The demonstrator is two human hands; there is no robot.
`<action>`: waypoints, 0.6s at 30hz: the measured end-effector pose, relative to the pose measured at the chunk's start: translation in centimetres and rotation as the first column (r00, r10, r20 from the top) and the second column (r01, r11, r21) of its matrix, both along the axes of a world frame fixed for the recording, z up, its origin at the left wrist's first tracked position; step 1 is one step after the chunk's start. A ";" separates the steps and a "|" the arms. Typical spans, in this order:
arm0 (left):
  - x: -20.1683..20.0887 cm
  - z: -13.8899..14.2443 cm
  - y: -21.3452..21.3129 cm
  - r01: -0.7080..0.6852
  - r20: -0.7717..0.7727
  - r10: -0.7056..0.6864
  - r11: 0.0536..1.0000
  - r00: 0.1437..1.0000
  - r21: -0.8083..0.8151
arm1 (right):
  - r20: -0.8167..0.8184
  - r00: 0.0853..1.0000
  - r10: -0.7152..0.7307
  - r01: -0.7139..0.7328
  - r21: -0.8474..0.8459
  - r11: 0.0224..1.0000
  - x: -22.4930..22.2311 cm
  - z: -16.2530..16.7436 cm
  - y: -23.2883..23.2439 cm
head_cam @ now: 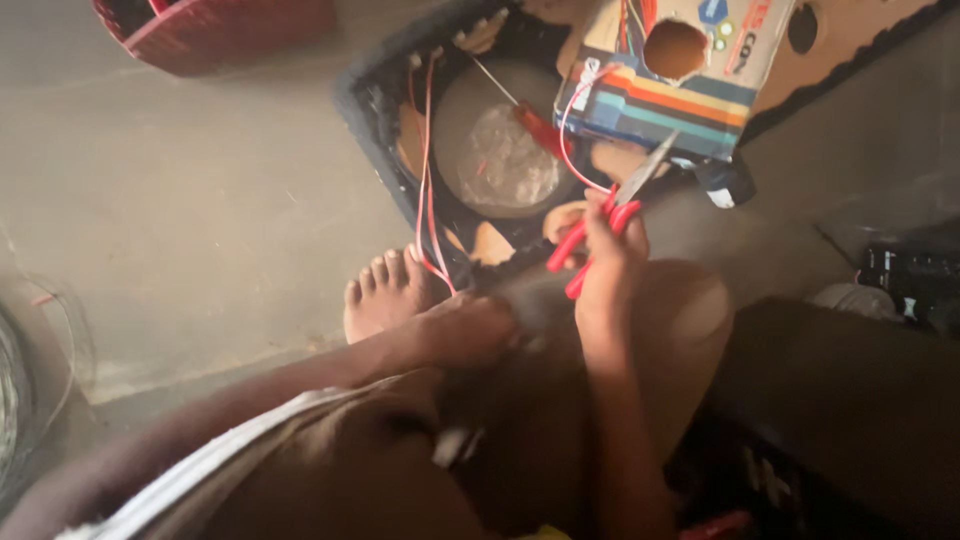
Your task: The person sits on the floor and uses pliers to strip the insulation from red and white wires. They then use a screwdriver to connect the stripped wires to terminals on a wooden board, repeating the process for multiple connections.
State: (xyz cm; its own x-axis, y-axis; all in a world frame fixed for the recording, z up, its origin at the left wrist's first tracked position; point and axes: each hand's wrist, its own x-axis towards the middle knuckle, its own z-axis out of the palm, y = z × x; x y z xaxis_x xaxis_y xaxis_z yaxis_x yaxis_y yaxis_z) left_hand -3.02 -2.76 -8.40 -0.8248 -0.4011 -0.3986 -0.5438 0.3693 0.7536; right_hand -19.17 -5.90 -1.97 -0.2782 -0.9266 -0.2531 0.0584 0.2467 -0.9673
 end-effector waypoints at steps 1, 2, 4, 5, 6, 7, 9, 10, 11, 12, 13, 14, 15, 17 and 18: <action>-0.4 -0.2 0.4 0.029 -0.002 -0.029 1.000 1.000 0.001 | 0.120 0.993 -0.012 0.007 0.035 0.999 -0.3 0.0 -0.3; -0.5 -0.3 0.6 0.054 -0.006 -0.054 0.999 0.999 -0.004 | 0.242 0.970 -0.029 0.015 0.062 0.998 -0.5 -0.1 -0.7; -0.6 0.0 0.8 0.089 -0.031 -0.089 0.996 0.996 -0.006 | 0.237 0.971 0.017 -0.047 0.124 0.991 -0.8 -0.2 -0.6; -0.5 0.4 0.5 0.085 -0.051 -0.085 0.996 0.995 -0.008 | 0.233 0.972 0.044 -0.082 0.158 0.984 -0.9 -0.2 -0.5; -0.3 0.9 0.0 0.086 -0.083 -0.087 0.996 0.993 -0.006 | 0.197 0.980 -0.008 -0.026 0.167 0.986 -0.8 -0.3 -0.3; 0.0 1.7 -0.8 -0.001 -0.113 -0.006 0.998 0.994 -0.061 | 0.160 0.985 -0.060 0.032 0.174 0.984 -0.7 -0.3 0.1; 0.4 3.3 -3.0 -0.263 -0.202 0.211 0.922 0.957 -0.285 | -0.031 0.995 -0.100 0.102 0.073 0.992 -0.5 -0.2 0.6; 0.5 4.0 -4.5 -0.406 -0.267 0.318 0.819 0.909 -0.405 | -0.184 0.978 -0.101 0.097 -0.031 0.995 -0.4 0.0 0.9; 0.4 4.4 -6.2 -0.453 -0.362 0.286 0.693 0.887 -0.561 | -0.333 0.936 -0.112 0.072 -0.129 0.989 -0.3 0.2 1.1; 0.1 4.6 -7.9 -0.494 -0.445 0.229 0.533 0.866 -0.687 | -0.428 0.899 -0.097 0.028 -0.164 0.986 -0.2 0.5 1.4; -0.3 4.6 -9.3 -0.472 -0.451 0.171 0.496 0.876 -0.729 | -0.518 0.850 -0.095 -0.013 -0.200 0.980 -0.1 0.8 1.5; -1.1 4.4 -10.6 -0.454 -0.459 0.106 0.453 0.882 -0.767 | -0.608 0.787 -0.104 -0.055 -0.237 0.970 0.0 1.0 1.5; -1.8 4.1 -11.7 -0.438 -0.465 0.037 0.409 0.885 -0.801 | -0.561 0.822 -0.097 -0.049 -0.239 0.970 0.0 1.3 1.6; -2.9 3.8 -13.0 -0.455 -0.551 -0.026 0.531 0.834 -0.715 | -0.470 0.880 -0.073 -0.044 -0.233 0.972 -0.1 1.5 1.6; -3.3 3.9 -13.6 -0.464 -0.599 -0.042 0.589 0.800 -0.661 | -0.360 0.922 -0.140 0.047 -0.253 0.966 -0.2 1.5 1.5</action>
State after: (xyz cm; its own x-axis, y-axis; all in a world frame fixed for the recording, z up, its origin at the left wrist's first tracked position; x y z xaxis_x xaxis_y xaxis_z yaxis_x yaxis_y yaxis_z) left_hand -6.33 -16.33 -4.46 -0.6255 -0.5232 0.5788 -0.3193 0.8486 0.4219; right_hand -19.34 -4.36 -0.45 -0.3977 -0.9112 0.1077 -0.3054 0.0207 -0.9520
